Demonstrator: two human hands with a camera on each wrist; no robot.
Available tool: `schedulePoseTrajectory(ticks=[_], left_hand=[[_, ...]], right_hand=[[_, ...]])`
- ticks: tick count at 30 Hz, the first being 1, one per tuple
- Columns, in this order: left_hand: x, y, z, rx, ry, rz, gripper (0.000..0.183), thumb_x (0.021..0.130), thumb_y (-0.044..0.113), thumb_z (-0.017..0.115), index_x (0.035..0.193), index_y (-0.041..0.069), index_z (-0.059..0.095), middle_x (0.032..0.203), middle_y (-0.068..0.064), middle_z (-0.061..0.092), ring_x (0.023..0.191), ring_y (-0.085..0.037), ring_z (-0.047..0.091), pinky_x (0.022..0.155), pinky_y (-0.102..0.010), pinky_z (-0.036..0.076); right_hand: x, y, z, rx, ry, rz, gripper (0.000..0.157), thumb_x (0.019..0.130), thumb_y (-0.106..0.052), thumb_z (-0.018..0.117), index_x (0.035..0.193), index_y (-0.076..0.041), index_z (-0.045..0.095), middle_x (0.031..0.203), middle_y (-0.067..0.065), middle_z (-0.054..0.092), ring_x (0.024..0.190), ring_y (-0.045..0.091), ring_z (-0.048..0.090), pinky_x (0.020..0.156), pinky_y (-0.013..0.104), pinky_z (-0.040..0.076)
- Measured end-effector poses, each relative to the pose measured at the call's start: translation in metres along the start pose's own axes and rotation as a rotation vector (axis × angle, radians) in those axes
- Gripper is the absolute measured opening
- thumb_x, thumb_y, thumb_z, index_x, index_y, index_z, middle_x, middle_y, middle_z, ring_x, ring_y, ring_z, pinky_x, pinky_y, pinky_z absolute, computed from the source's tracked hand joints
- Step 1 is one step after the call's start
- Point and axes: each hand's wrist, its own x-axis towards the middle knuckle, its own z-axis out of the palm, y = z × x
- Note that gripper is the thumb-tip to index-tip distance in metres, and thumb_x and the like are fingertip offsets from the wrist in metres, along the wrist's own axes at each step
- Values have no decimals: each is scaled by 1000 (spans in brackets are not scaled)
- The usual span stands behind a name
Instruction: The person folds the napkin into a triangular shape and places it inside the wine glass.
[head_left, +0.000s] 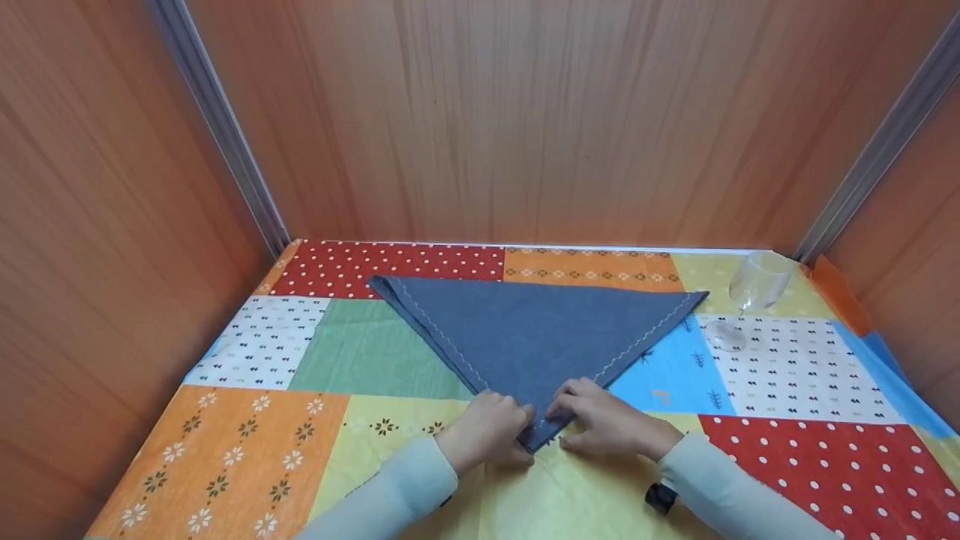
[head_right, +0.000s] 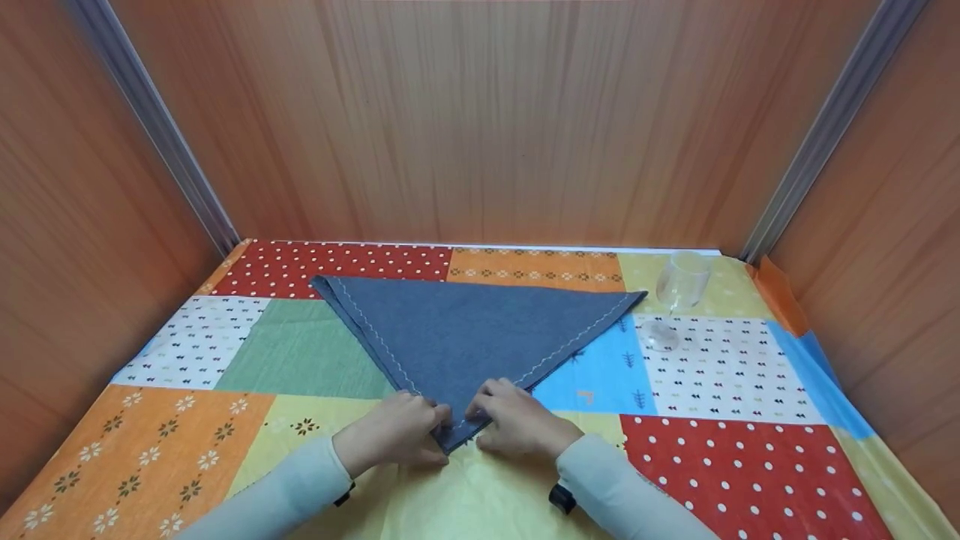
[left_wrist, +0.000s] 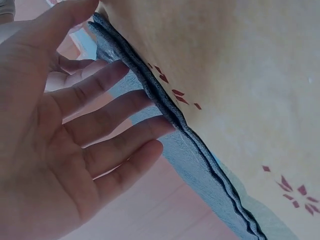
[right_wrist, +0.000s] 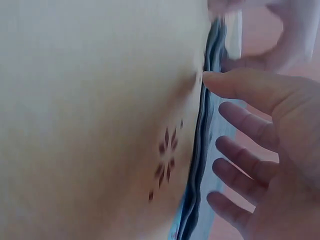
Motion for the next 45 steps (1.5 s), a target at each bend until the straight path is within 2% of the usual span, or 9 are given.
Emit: schedulePoseTrajectory(ticks=[6, 10, 13, 17, 20, 23, 27, 33, 45], left_hand=[[-1, 1, 0, 42, 5, 2, 43, 84, 57, 73, 95, 15, 67, 70, 1, 62, 58, -13, 54, 55, -31, 47], [-1, -1, 0, 32, 22, 24, 36, 87, 51, 72, 91, 17, 65, 66, 3, 58, 55, -11, 49, 52, -31, 43], [-2, -4, 1, 3, 56, 43, 28, 89, 44, 72, 80, 19, 62, 61, 6, 53, 52, -10, 43, 50, -31, 40], [-4, -6, 2, -44, 142, 67, 27, 89, 36, 74, 70, 22, 60, 58, 8, 53, 50, -8, 41, 48, -30, 39], [-5, -8, 2, -68, 179, 81, 22, 90, 34, 75, 73, 23, 67, 63, 10, 59, 51, -7, 43, 49, -29, 40], [-6, -9, 0, -82, 182, 83, 14, 91, 35, 75, 81, 25, 73, 70, 9, 64, 54, -5, 49, 50, -28, 43], [-4, -12, 1, -91, 175, 68, 13, 92, 36, 73, 86, 26, 77, 77, 8, 67, 59, -6, 56, 53, -28, 47], [-3, -12, 4, -106, 175, 39, 17, 94, 35, 70, 83, 24, 77, 80, 8, 69, 60, -7, 57, 56, -29, 49], [1, -9, 7, -101, 169, -59, 31, 93, 35, 69, 65, 21, 66, 61, 6, 56, 55, -15, 54, 52, -34, 46]], right_hand=[[0, -7, 8, 48, -26, -20, 26, 92, -23, 74, 116, -16, 68, 108, -4, 54, 99, 15, 51, 82, 35, 48], [-1, -8, 8, 61, -32, -15, 26, 92, -24, 74, 116, -17, 68, 108, -5, 54, 96, 13, 51, 80, 34, 48], [-1, -8, 7, 59, -38, -20, 28, 92, -27, 74, 117, -18, 67, 109, -5, 54, 97, 13, 51, 80, 34, 48], [-2, -9, 8, 52, -28, -23, 27, 93, -31, 73, 116, -20, 66, 109, -6, 54, 97, 13, 50, 81, 34, 47], [-1, -10, 8, 37, -20, -13, 26, 93, -34, 72, 114, -20, 66, 108, -7, 53, 96, 13, 49, 80, 34, 48], [2, -13, 8, 18, -27, 5, 25, 93, -38, 72, 111, -21, 65, 106, -8, 52, 94, 12, 49, 78, 33, 48], [6, -15, 9, -22, -24, 12, 20, 96, -37, 68, 107, -21, 65, 101, -8, 52, 90, 9, 48, 75, 31, 47], [9, -15, 12, -86, 20, -12, 9, 100, -29, 63, 99, -21, 67, 94, -9, 53, 82, 7, 45, 70, 29, 44], [15, -15, 17, -86, 61, -44, 11, 95, -31, 69, 92, -21, 67, 91, -10, 53, 82, 9, 44, 73, 30, 43]])
